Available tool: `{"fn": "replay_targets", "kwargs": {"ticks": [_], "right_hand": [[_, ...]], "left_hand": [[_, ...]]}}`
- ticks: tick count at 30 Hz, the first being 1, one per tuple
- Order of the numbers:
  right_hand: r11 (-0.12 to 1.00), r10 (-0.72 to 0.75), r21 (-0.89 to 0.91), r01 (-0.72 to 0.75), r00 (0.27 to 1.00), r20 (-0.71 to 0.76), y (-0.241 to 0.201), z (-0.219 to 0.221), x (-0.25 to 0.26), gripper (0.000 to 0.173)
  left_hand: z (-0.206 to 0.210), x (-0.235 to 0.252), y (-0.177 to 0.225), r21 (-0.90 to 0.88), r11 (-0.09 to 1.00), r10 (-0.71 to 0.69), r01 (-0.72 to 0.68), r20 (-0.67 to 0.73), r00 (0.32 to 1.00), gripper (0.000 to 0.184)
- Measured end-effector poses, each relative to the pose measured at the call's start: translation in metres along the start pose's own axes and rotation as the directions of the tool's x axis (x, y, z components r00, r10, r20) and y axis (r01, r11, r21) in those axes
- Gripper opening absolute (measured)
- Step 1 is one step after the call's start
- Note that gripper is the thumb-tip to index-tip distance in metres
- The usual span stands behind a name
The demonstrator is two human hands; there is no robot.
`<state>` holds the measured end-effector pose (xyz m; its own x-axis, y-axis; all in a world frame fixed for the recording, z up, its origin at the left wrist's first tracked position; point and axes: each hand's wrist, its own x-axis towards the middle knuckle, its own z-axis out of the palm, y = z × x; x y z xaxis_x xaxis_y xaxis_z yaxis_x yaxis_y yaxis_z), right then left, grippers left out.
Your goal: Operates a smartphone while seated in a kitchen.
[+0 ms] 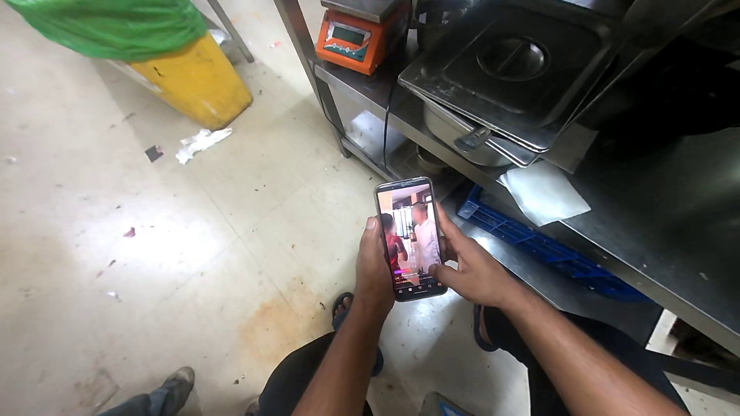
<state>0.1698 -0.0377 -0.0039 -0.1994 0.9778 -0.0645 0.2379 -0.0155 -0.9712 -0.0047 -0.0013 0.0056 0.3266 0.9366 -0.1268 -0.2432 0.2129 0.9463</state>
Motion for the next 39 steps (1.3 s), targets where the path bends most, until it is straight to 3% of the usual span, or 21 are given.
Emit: {"fn": "replay_targets", "kwargs": {"ticks": [20,30,39], "right_hand": [[1.0,0.007,-0.011,-0.007,1.0,-0.003,0.0003,0.0,0.001,0.099],[1.0,0.002,-0.012,-0.002,1.0,-0.001,-0.0003,-0.0001,0.0007,0.099],[1.0,0.005,-0.004,-0.005,1.0,0.001,-0.0002,-0.0002,0.0005,0.099]], "left_hand": [[0.005,0.0033,0.0007,-0.087,0.996,-0.014,0.009,-0.049,0.999,0.059],[0.0011,0.0004,-0.0001,0.001,1.0,-0.024,0.024,-0.023,0.999,0.065],[0.0049,0.003,0.0,-0.065,0.998,-0.013,0.01,-0.049,0.999,0.06]]}}
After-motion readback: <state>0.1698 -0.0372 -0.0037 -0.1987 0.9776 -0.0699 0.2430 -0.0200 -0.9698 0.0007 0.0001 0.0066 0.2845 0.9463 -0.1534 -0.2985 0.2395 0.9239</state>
